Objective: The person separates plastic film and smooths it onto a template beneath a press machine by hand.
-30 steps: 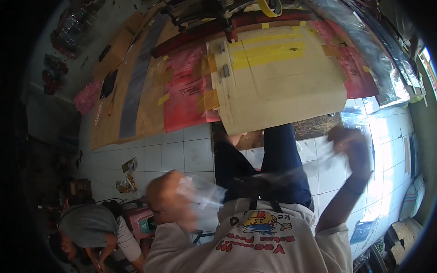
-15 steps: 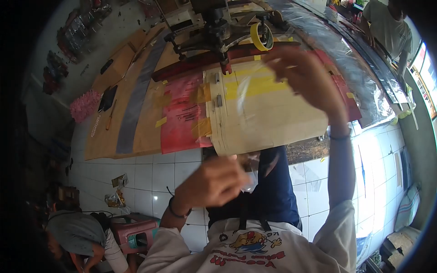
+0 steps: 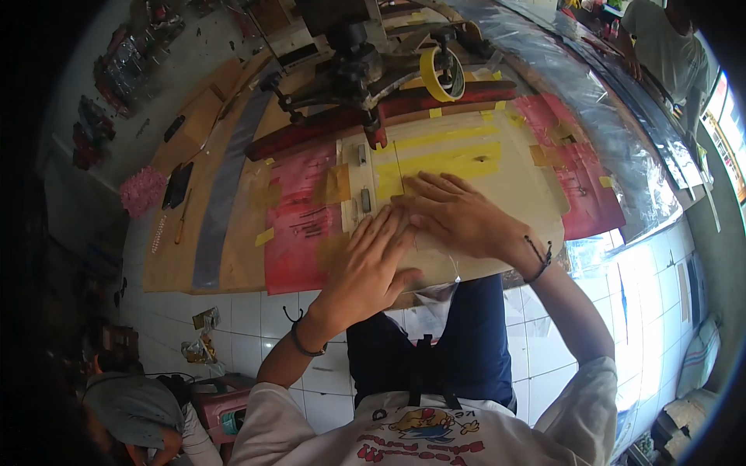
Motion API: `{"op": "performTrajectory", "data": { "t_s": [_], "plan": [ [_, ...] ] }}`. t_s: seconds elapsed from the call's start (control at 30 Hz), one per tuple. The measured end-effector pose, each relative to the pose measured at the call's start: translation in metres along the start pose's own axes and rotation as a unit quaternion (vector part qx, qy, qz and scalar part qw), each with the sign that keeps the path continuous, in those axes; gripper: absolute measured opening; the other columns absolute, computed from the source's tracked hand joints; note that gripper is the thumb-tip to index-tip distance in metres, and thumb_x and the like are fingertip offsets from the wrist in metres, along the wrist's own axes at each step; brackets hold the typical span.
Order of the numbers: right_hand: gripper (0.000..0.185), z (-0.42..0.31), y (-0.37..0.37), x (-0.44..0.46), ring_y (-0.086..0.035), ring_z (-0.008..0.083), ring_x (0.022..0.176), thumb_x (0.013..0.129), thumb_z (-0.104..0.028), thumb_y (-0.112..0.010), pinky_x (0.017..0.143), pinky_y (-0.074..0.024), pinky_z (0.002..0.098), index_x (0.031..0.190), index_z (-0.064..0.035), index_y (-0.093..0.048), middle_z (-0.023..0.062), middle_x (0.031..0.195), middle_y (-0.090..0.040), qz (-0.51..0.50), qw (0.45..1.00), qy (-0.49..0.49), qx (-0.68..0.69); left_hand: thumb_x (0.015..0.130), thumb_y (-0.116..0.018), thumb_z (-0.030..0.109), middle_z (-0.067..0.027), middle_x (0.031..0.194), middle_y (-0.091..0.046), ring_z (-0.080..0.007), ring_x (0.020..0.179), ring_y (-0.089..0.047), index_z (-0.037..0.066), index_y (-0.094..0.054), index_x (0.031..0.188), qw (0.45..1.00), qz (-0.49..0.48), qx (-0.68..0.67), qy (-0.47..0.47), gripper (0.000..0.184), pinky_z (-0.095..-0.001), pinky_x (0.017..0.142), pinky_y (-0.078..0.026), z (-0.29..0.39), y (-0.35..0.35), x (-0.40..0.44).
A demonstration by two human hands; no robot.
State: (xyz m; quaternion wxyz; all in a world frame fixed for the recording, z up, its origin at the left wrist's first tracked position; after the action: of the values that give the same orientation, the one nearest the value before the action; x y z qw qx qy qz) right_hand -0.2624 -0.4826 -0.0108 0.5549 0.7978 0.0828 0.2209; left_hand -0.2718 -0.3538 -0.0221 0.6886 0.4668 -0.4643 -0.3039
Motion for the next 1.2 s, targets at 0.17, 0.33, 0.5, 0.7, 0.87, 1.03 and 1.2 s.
{"op": "performTrajectory", "data": {
  "t_s": [0.17, 0.33, 0.5, 0.7, 0.87, 1.03, 1.2],
  "plan": [
    [0.056, 0.026, -0.003, -0.001, -0.031, 0.0380, 0.156, 0.111, -0.049, -0.041, 0.128, -0.0221, 0.0506, 0.157, -0.0178, -0.048, 0.0200, 0.165, -0.038, 0.023, 0.992, -0.069, -0.100, 0.102, -0.061, 0.046, -0.0293, 0.159, -0.042, -0.0438, 0.150, -0.039, 0.002, -0.048, 0.154, 1.000, 0.005, -0.016, 0.004, 0.070, -0.0547, 0.124, -0.030, -0.001, -0.001, -0.002],
    [0.061, 0.052, -0.002, 0.008, -0.028, 0.0381, 0.157, 0.109, -0.056, -0.040, 0.129, -0.0200, 0.0517, 0.160, -0.0227, -0.044, 0.0206, 0.168, -0.034, 0.017, 0.987, -0.109, -0.114, 0.099, -0.065, 0.046, -0.0247, 0.160, -0.043, -0.0416, 0.148, -0.042, 0.001, -0.047, 0.153, 0.999, 0.029, -0.017, 0.039, 0.072, -0.0550, 0.123, -0.031, 0.003, 0.001, -0.001],
    [0.064, 0.068, -0.008, 0.015, -0.023, 0.0380, 0.159, 0.109, -0.061, -0.034, 0.130, -0.0150, 0.0523, 0.163, -0.0271, -0.038, 0.0191, 0.170, -0.029, 0.002, 0.984, -0.138, -0.113, 0.098, -0.067, 0.046, -0.0242, 0.159, -0.045, -0.0422, 0.147, -0.042, -0.002, -0.047, 0.151, 0.999, 0.047, -0.018, 0.020, 0.075, -0.0560, 0.123, -0.030, 0.025, -0.004, 0.008],
    [0.064, 0.066, -0.009, 0.019, -0.021, 0.0394, 0.159, 0.110, -0.062, -0.030, 0.130, -0.0133, 0.0547, 0.163, -0.0279, -0.037, 0.0185, 0.171, -0.028, -0.011, 0.983, -0.145, -0.109, 0.099, -0.067, 0.040, -0.0198, 0.159, -0.044, -0.0413, 0.145, -0.045, 0.020, -0.047, 0.158, 0.997, 0.061, 0.015, -0.047, 0.066, -0.0577, 0.120, -0.036, 0.047, -0.023, 0.005],
    [0.058, 0.063, -0.009, 0.024, -0.026, 0.0398, 0.157, 0.110, -0.054, -0.038, 0.129, -0.0159, 0.0571, 0.160, -0.0260, -0.043, 0.0188, 0.169, -0.033, 0.027, 0.980, -0.159, -0.115, 0.096, -0.069, 0.042, -0.0184, 0.156, -0.047, -0.0464, 0.137, -0.050, 0.034, -0.055, 0.152, 0.996, 0.067, 0.048, -0.034, 0.058, -0.0626, 0.115, -0.040, 0.056, -0.012, 0.016],
    [0.045, 0.039, 0.016, 0.018, -0.038, 0.0350, 0.152, 0.105, -0.031, -0.058, 0.127, -0.0253, 0.0548, 0.148, -0.0177, -0.059, 0.0144, 0.163, -0.044, 0.073, 0.985, -0.145, -0.065, 0.096, -0.068, 0.042, -0.0192, 0.151, -0.052, -0.0481, 0.138, -0.049, 0.036, -0.062, 0.145, 0.997, 0.057, 0.026, -0.047, 0.049, -0.0652, 0.113, -0.040, 0.049, -0.011, 0.020],
    [0.046, 0.008, 0.001, -0.014, -0.036, 0.0340, 0.154, 0.110, -0.035, -0.048, 0.128, -0.0234, 0.0533, 0.150, -0.0149, -0.056, 0.0151, 0.162, -0.045, 0.017, 0.997, -0.071, 0.015, 0.099, -0.066, 0.043, -0.0230, 0.149, -0.053, -0.0492, 0.148, -0.039, 0.031, -0.066, 0.141, 0.997, -0.049, 0.015, -0.062, 0.043, -0.0656, 0.121, -0.031, 0.020, -0.008, 0.019]
  ]
}}
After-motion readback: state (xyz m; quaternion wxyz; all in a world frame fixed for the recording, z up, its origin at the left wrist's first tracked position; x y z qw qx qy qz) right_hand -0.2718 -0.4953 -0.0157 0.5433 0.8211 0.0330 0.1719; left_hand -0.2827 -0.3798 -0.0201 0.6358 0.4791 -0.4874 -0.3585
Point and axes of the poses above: each hand's wrist, its own x-axis towards the middle knuckle, its own y-axis out of the back of the hand, z = x × y, the point moved 9 cm from there along x, towards the middle knuckle
